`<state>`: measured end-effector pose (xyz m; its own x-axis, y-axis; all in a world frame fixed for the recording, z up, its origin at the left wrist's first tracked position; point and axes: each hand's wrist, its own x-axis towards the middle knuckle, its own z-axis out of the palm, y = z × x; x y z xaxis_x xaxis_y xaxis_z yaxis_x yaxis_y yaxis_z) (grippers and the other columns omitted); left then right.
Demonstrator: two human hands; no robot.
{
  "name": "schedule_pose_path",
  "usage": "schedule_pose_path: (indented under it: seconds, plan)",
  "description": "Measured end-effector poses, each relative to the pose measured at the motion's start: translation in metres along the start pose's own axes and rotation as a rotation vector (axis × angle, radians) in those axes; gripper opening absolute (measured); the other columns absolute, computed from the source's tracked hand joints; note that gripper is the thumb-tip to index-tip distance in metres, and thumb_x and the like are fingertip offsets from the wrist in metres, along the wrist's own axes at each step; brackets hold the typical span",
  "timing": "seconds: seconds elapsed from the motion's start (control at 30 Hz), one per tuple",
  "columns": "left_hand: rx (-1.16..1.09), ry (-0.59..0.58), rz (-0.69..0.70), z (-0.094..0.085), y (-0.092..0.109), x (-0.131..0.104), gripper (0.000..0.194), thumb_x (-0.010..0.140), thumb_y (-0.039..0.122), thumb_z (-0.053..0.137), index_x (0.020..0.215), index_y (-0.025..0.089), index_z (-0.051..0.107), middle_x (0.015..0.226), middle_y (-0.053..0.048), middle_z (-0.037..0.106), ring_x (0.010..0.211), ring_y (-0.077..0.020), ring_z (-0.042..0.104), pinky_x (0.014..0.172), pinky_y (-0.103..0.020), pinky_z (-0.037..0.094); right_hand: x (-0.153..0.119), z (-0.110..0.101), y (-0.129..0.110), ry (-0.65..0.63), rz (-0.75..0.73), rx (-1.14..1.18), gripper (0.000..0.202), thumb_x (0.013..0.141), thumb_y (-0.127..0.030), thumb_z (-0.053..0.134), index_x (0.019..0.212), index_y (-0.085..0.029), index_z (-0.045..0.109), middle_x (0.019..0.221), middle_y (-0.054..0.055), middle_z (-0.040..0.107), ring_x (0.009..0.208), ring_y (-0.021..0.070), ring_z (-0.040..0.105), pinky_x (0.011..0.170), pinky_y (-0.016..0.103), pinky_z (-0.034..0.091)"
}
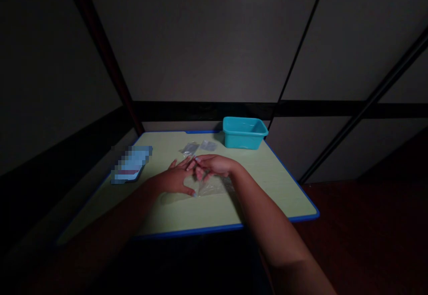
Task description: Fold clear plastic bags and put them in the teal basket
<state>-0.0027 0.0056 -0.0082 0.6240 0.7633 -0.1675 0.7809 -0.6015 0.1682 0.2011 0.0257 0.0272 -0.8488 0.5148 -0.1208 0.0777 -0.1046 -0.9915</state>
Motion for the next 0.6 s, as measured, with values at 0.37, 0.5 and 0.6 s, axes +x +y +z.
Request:
schedule_pose_path:
  seconds: [0.37,0.5,0.6]
  plan:
    - [0.022,-0.01,-0.036,-0.003,0.0,-0.001,0.114,0.06,0.076,0.054,0.145,0.025,-0.003,0.15,-0.013,-0.005,0.137,-0.0355,-0.006,0.102,-0.064,0.002,-0.006,0.001,-0.007,-0.057,-0.032,0.035,0.04,0.087,-0.048,0.049,0.1,-0.011,0.058,0.072,0.004,0.062,0.063,0.0123,0.059,0.064,0.026,0.047]
    - [0.009,0.004,-0.071,-0.005,-0.002,-0.003,0.101,0.061,0.075,0.055,0.143,0.03,0.016,0.151,-0.012,0.0,0.137,-0.036,-0.001,0.102,-0.064,0.004,-0.014,0.0,-0.015,-0.046,0.019,0.057,0.032,0.085,-0.044,0.054,0.096,-0.013,0.057,0.069,0.002,0.062,0.061,0.0132,0.06,0.063,0.028,0.05]
    - [-0.019,0.023,-0.09,-0.005,-0.006,-0.003,0.096,0.06,0.072,0.059,0.141,0.033,0.025,0.151,-0.012,0.004,0.137,-0.0367,0.001,0.101,-0.065,0.006,-0.016,0.003,-0.017,-0.106,0.065,0.073,0.03,0.084,-0.042,0.055,0.095,-0.014,0.056,0.068,0.003,0.062,0.063,0.0158,0.063,0.064,0.031,0.052]
